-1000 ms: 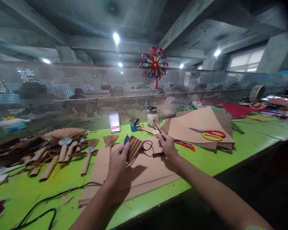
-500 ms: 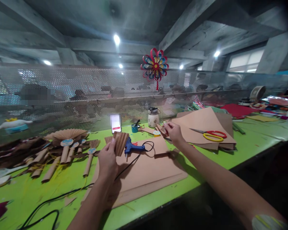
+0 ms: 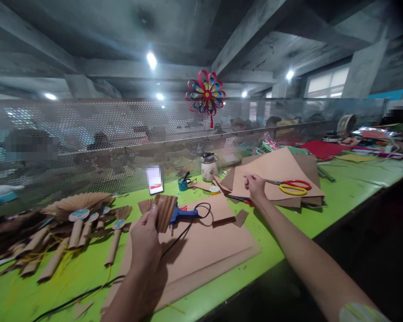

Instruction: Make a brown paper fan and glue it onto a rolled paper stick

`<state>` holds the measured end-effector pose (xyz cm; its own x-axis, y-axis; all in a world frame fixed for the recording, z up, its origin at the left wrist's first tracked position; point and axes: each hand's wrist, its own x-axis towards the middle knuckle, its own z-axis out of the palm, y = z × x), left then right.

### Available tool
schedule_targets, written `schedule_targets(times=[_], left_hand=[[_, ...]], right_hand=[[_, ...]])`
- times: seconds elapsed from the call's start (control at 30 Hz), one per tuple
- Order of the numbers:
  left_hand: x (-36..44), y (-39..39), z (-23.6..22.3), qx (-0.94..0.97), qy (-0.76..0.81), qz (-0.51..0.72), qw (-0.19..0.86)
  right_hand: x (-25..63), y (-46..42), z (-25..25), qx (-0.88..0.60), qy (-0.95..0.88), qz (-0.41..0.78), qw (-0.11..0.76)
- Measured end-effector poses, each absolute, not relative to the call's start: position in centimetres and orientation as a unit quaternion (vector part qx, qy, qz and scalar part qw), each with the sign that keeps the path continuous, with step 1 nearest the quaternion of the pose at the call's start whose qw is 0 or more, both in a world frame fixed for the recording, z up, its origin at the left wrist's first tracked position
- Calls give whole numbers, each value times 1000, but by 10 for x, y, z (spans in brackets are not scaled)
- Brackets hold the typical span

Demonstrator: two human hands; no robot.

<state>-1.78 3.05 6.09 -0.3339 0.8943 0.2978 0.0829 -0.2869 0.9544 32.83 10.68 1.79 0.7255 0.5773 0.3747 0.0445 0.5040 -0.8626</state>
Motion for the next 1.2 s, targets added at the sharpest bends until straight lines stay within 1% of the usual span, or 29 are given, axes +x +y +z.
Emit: schedule_targets(times=[0.07, 0.13, 0.27, 0.43, 0.6, 0.8, 0.97, 1.2], left_hand=[[-14, 23, 65, 496, 538, 599, 326], [-10, 19, 66, 520, 532, 578, 336], [-9, 23, 60, 552, 501, 583, 323], [-10, 32, 48, 528, 508, 580, 355], [-7, 33, 43, 546, 496, 570, 361], [-1, 26, 49, 535, 481, 604, 344], [-8, 24, 59, 525, 495, 606, 335], [-22, 38, 64, 408, 429, 711, 381]], right_hand=[[339, 105, 17, -471, -309, 167, 809], [344, 104, 19, -471, -298, 174, 811], [340, 106, 20, -473, -306, 199, 802], [337, 109, 13, -475, -317, 218, 791], [337, 110, 8, -481, -325, 229, 782], [330, 110, 7, -484, -336, 236, 772], [328, 111, 5, -488, -337, 240, 768], [323, 110, 3, -491, -339, 255, 761]])
